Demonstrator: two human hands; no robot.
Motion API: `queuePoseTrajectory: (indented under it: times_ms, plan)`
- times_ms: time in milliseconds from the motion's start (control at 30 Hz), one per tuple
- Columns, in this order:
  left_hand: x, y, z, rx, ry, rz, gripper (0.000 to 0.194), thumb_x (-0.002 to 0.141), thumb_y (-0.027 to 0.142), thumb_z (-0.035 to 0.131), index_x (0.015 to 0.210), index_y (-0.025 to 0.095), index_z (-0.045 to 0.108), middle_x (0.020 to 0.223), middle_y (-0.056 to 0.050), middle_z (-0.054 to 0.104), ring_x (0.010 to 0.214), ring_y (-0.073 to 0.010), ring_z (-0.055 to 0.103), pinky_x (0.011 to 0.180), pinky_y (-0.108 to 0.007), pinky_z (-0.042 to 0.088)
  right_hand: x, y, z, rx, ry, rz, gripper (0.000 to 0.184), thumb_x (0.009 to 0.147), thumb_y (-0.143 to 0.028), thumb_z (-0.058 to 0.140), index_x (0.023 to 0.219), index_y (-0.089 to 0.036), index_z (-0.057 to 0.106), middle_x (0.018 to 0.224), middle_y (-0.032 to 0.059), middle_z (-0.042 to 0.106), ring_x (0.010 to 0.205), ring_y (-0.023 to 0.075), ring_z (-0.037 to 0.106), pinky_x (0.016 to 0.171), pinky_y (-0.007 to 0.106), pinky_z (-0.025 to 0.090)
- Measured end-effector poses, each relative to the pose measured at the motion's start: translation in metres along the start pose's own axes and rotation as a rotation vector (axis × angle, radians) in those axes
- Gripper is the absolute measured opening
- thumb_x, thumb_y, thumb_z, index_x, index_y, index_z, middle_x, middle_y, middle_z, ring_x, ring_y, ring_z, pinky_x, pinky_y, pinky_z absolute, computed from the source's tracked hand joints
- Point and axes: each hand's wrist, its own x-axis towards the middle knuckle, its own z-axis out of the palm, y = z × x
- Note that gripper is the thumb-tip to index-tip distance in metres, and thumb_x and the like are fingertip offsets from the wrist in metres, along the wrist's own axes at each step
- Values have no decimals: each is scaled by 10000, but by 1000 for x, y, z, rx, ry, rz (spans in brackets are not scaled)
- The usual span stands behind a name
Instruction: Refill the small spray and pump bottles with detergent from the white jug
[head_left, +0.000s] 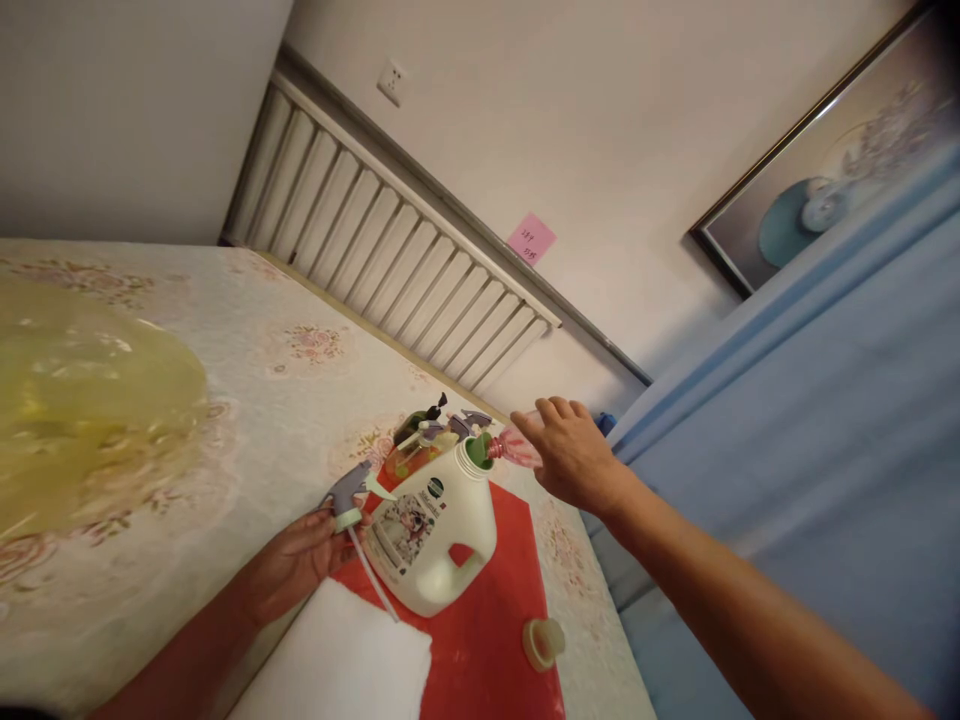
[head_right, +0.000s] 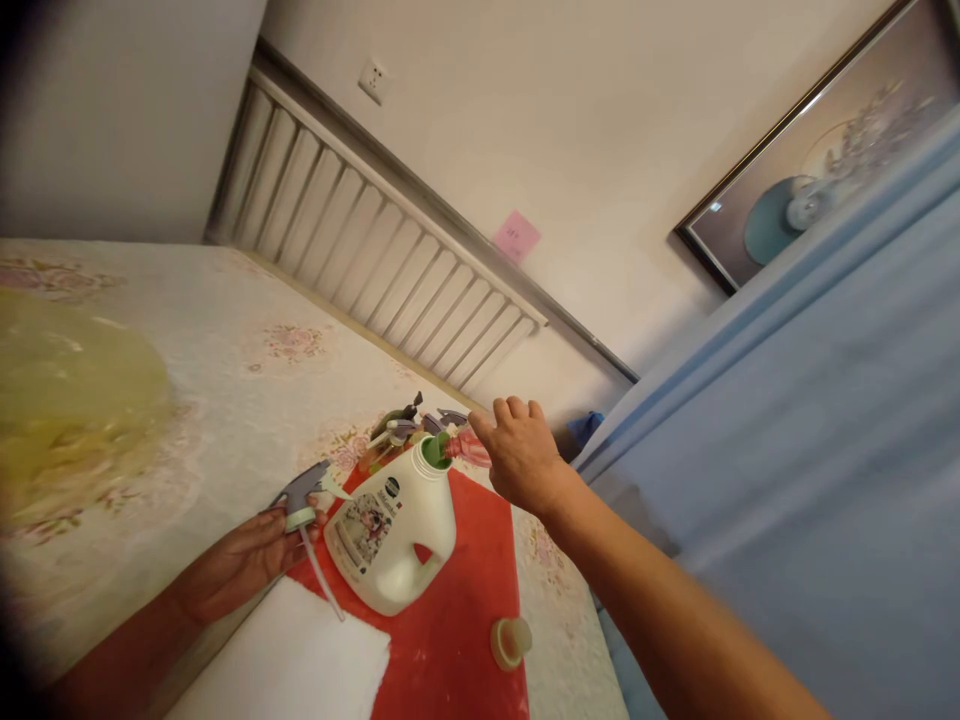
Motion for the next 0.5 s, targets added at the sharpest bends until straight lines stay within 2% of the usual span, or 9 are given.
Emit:
queuePoseTrajectory:
  times_ms: [200, 500]
  plan:
    - [1, 0, -1, -24, -4, -7, 290, 803, 138, 717, 1084, 177, 657, 1085, -92, 739, 982, -237, 709, 903, -373, 570, 2, -4, -2, -66, 16, -24, 637, 742, -165, 600, 1367, -216, 491, 1232, 176, 541, 1138, 336, 457, 941, 459, 318]
    - [-1, 0, 1, -23, -13, -6, 205, 812, 157, 713, 1013, 171, 676, 1044, -86, 747, 971, -238, 713, 918, -376, 566, 4, -12, -6, -131, 38, -48, 600, 761, -185, 588, 1353, -205, 496, 1256, 194, 534, 1148, 365, 440, 1013, 555, 243]
